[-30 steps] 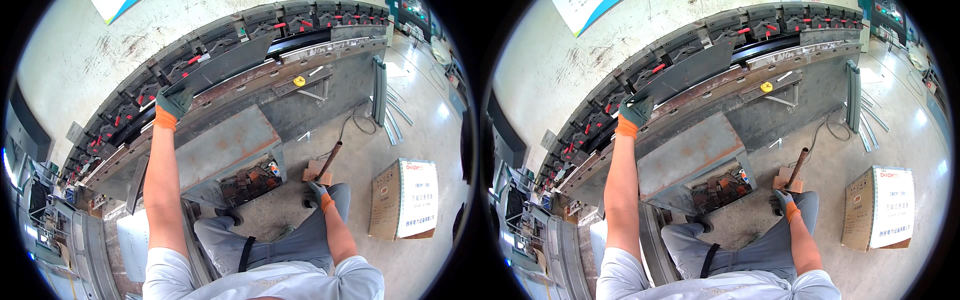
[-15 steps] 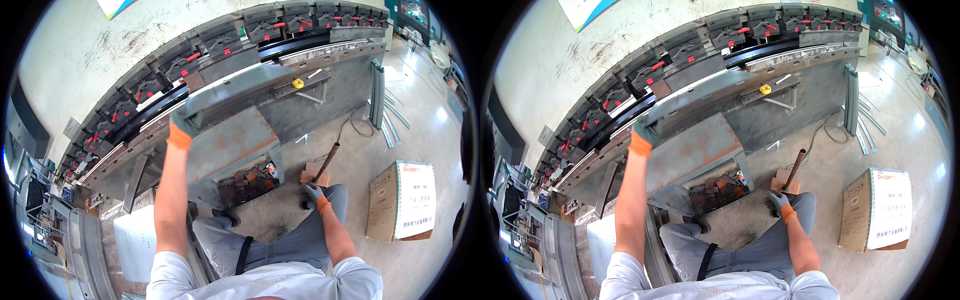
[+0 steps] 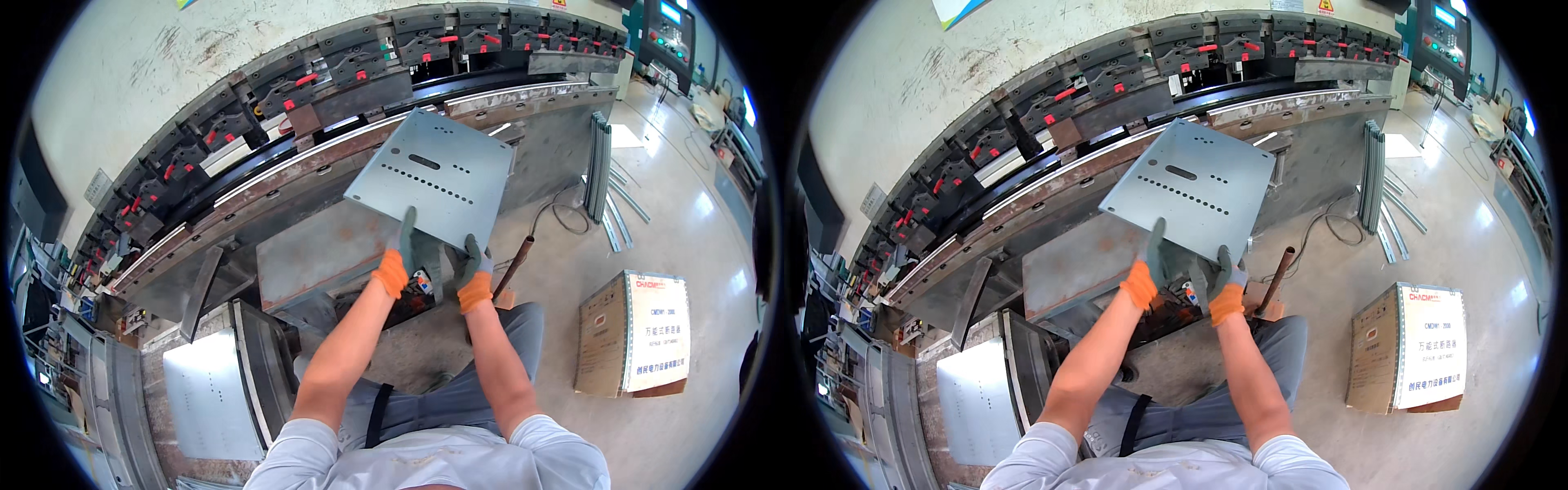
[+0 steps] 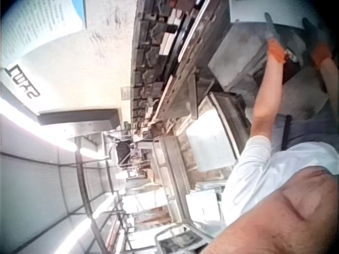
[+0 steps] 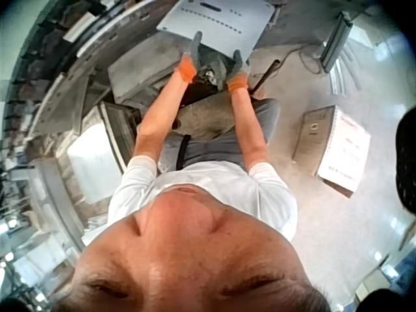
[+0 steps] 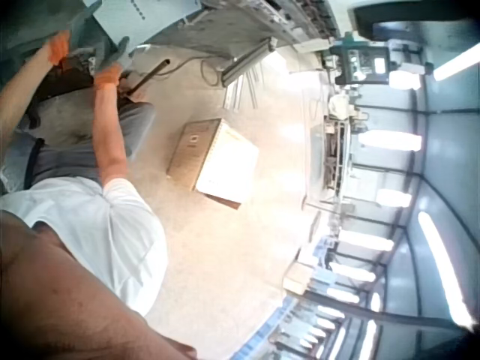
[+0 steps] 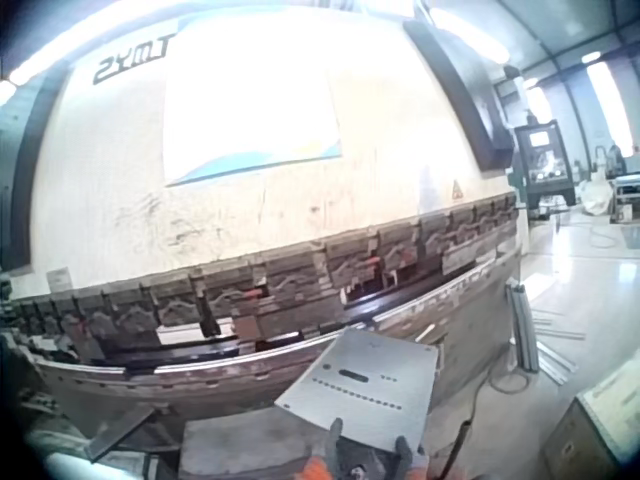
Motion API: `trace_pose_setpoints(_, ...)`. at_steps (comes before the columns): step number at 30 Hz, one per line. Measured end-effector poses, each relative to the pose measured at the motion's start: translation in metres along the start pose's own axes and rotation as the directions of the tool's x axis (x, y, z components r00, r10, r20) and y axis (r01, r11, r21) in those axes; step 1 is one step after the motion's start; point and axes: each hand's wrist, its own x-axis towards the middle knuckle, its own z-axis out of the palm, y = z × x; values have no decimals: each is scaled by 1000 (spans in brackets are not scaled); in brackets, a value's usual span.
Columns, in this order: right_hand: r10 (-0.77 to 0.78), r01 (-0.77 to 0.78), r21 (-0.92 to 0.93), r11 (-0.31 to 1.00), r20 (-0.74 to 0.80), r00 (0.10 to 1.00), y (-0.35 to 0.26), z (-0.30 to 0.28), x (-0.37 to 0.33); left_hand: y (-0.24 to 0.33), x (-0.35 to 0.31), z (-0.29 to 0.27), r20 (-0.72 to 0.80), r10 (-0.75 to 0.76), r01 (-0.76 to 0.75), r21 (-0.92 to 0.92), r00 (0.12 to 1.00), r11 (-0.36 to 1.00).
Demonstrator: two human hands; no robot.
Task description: The person sits on the floor and repeatedly places metal sheets into a press brake machine to bend them. After each bend, the person removes the sheet and stacks it on a nearby pile. The person also uses a tape measure to check the dimensions of the finished pieces.
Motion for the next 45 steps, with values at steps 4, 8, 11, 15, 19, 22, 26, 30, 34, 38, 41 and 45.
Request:
trace_pose_setpoints(4, -127, 129, -94, 987, 33, 991, -24, -7, -15, 49, -8, -26, -59, 198, -205, -183, 978, 961)
trace_pose_setpoints(8, -51, 67, -92, 993, 168, 984, -34, 1, -22, 69, -43, -71, -171, 359, -370, -33, 917, 929)
trace_pose_setpoints(11, 36, 7, -152, 988, 273, 961, -34, 13, -20, 77, -89, -90, -183, 361, -369, -12, 915, 929)
trace_pose_setpoints(15, 177, -87, -267, 960, 336, 925, -17, 36, 6, 86, -126, -106, -294, 394, -419, -24, 871, 908)
trace_pose_setpoints(19, 235, -97, -380, 920, 338, 911, -8, 61, 41, 92, -130, -121, -338, 413, -438, 3, 845, 899)
trace_pose_setpoints(22, 315, -176, -422, 889, 287, 905, -10, 81, 55, 94, -123, -131, -340, 413, -437, 9, 844, 900)
trace_pose_setpoints(26, 360, -208, -412, 887, 336, 870, -29, 82, 82, 97, -109, -112, -326, 399, -433, -34, 857, 901)
trace_pose_setpoints(30, 372, -255, -375, 891, 282, 885, -28, 90, 84, 104, -106, -106, -357, 370, -407, -30, 858, 913)
trace_pose_setpoints(34, 372, -242, -409, 880, 275, 887, -30, 92, 87, 104, -101, -108, -365, 354, -407, -78, 861, 910)
trace_pose_setpoints(38, 322, -208, -400, 893, 243, 915, -30, 92, 85, 105, -102, -103, -367, 342, -392, -69, 865, 917)
trace_pose_setpoints(41, 275, -167, -406, 899, 226, 934, -29, 94, 81, 104, -101, -101, -372, 355, -399, -47, 858, 916)
trace_pose_setpoints(45, 324, -195, -410, 891, 273, 906, -32, 94, 85, 104, -98, -105, -339, 366, -400, -34, 867, 916)
